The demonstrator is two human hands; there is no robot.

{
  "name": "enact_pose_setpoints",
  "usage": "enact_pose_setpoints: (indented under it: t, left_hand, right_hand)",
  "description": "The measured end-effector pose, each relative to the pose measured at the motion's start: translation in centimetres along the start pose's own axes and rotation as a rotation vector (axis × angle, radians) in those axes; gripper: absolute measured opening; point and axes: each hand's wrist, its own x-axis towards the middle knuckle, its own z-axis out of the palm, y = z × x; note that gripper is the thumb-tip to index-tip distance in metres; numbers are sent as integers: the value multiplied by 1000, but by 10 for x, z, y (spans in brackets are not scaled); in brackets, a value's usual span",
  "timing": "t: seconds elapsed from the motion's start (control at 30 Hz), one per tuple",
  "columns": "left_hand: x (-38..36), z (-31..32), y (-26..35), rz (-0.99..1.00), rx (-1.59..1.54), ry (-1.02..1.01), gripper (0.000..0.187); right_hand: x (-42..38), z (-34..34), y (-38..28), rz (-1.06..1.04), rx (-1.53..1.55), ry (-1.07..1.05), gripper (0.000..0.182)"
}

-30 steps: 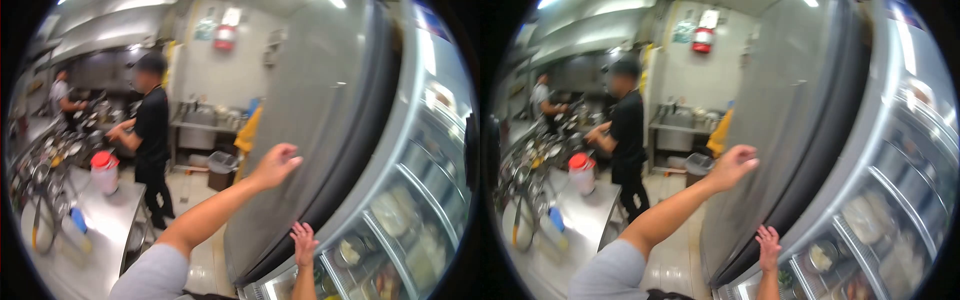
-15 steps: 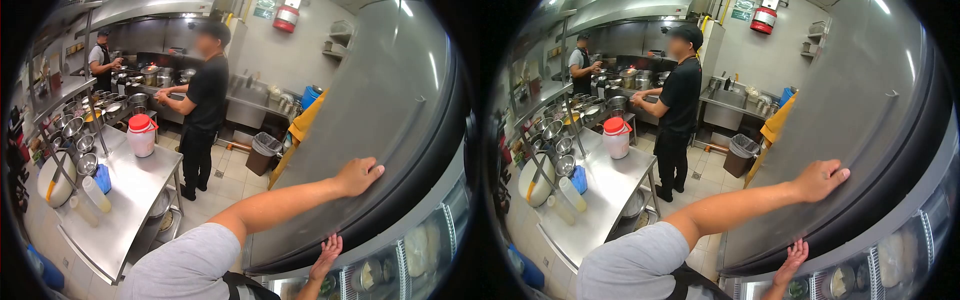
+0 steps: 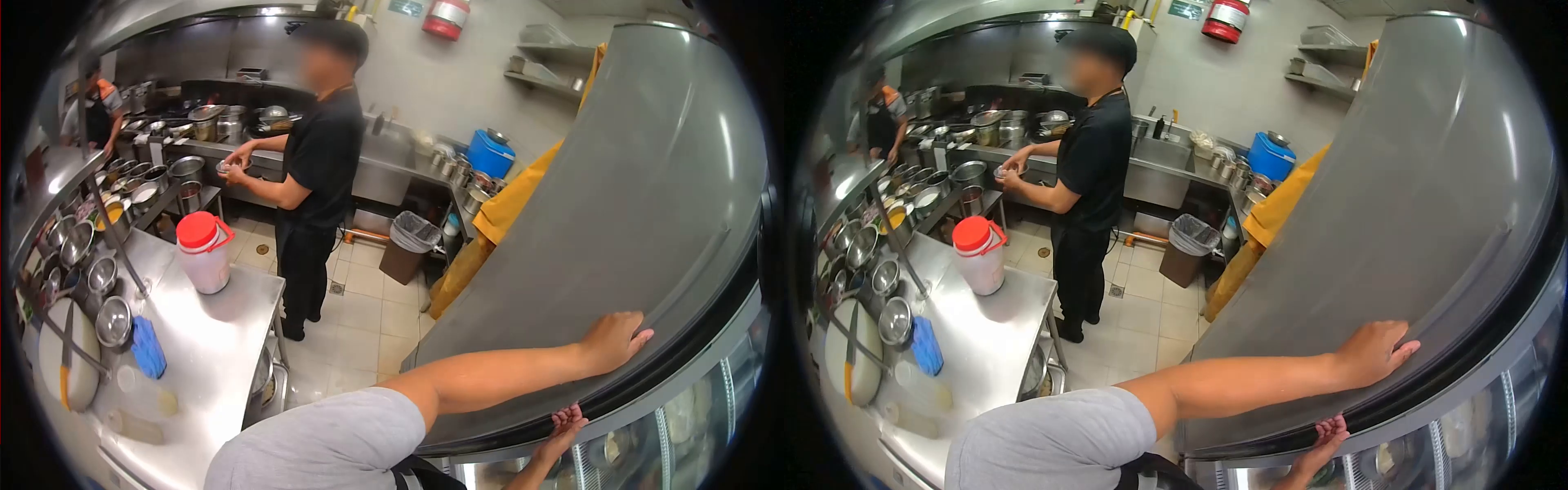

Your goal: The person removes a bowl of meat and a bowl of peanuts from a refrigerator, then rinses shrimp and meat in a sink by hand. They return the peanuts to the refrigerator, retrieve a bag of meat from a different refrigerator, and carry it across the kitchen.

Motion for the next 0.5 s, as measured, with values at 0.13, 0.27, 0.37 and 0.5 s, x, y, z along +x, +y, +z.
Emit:
enact_pose_setpoints:
  t: [0.13, 0.27, 0.37, 0.5]
  left_hand:
    - [-10, -73, 21, -53, -73, 59, 40]
    - [-13, -158, 26, -73, -6, 29, 40]
    - [-10, -212, 38, -111, -169, 138, 27]
    - [-20, -304, -22, -192, -158, 330, 33]
  right_hand:
    - [-47, 33, -7, -174, 56, -202, 48]
    - [-77, 62, -14, 299, -144, -294, 29]
    - [-91, 70, 4, 329, -510, -359, 37]
    - [-104, 80, 14, 399, -636, -430, 43]
